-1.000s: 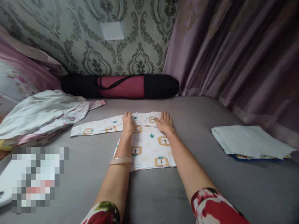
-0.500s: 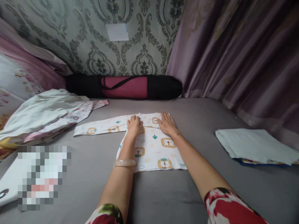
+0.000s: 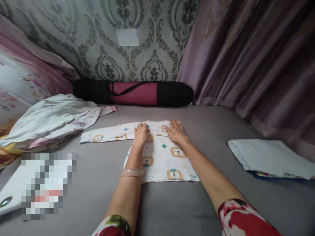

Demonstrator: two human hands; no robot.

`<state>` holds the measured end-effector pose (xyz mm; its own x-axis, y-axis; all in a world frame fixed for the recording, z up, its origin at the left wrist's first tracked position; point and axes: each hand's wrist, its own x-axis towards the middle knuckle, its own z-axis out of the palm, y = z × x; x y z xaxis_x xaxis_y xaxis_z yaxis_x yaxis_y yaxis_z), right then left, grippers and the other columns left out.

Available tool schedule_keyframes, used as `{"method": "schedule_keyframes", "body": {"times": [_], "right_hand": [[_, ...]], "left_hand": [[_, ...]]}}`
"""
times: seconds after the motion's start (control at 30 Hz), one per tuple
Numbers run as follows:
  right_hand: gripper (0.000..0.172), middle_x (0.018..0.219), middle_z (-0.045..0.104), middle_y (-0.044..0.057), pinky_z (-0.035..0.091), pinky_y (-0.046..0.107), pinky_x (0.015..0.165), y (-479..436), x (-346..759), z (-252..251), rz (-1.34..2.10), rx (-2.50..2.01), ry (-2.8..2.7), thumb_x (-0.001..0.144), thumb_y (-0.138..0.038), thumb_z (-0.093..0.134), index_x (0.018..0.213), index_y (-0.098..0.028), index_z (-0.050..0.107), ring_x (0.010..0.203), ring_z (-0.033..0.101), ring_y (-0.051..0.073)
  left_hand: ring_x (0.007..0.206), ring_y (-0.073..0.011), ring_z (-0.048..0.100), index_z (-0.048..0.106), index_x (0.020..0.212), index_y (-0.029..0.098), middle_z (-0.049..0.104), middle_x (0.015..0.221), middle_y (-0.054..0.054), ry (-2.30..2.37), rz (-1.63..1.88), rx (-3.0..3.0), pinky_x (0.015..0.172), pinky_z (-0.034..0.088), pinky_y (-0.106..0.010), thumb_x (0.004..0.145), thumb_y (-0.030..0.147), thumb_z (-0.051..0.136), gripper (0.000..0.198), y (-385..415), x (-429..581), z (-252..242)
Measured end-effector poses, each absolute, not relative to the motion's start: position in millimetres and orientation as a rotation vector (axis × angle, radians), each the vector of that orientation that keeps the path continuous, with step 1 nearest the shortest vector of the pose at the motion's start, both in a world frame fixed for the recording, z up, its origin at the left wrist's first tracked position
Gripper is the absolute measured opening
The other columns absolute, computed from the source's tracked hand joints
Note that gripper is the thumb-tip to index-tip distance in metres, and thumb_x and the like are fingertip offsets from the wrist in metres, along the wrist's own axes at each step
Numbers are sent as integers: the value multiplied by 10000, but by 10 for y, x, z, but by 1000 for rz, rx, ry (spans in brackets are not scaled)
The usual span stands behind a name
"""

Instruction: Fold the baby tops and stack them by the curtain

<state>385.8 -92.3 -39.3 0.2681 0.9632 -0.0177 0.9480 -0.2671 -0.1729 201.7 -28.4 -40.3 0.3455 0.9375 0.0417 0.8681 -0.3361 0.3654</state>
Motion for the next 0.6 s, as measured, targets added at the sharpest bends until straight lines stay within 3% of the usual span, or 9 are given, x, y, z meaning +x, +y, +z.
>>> {"method": "schedule_keyframes", "body": {"times": [0.2, 0.43, 0.6], "right_hand": [[652, 1601, 151, 132, 49, 409, 1192, -866, 3620, -347, 158, -2196, -1966, 994, -429, 190, 1520, -45, 230, 1481, 79, 231], [657, 1603, 158, 99, 34, 416, 1193, -838, 3635, -493, 245, -2238, -1943, 991, -429, 166, 1519, -43, 230, 1482, 65, 212], [655, 1607, 138, 102, 45, 424, 1192, -828, 3643, -442, 280, -2271, -1963, 993, -422, 176, 1523, -39, 212, 1483, 51, 216]], "left_hand": [[1271, -257, 440, 544, 1143, 176, 537, 1283, -135, 1648, 309, 2320, 1079, 300, -454, 907, 213, 401, 278, -295, 2005, -364], [1285, -255, 431, 555, 1102, 210, 546, 1301, -113, 1655, 313, 2259, 1110, 230, -561, 894, 203, 417, 250, -288, 1985, -362], [1297, -243, 433, 567, 1117, 222, 556, 1326, -105, 1669, 337, 2199, 1121, 227, -553, 882, 179, 414, 284, -284, 1971, -308]]}}
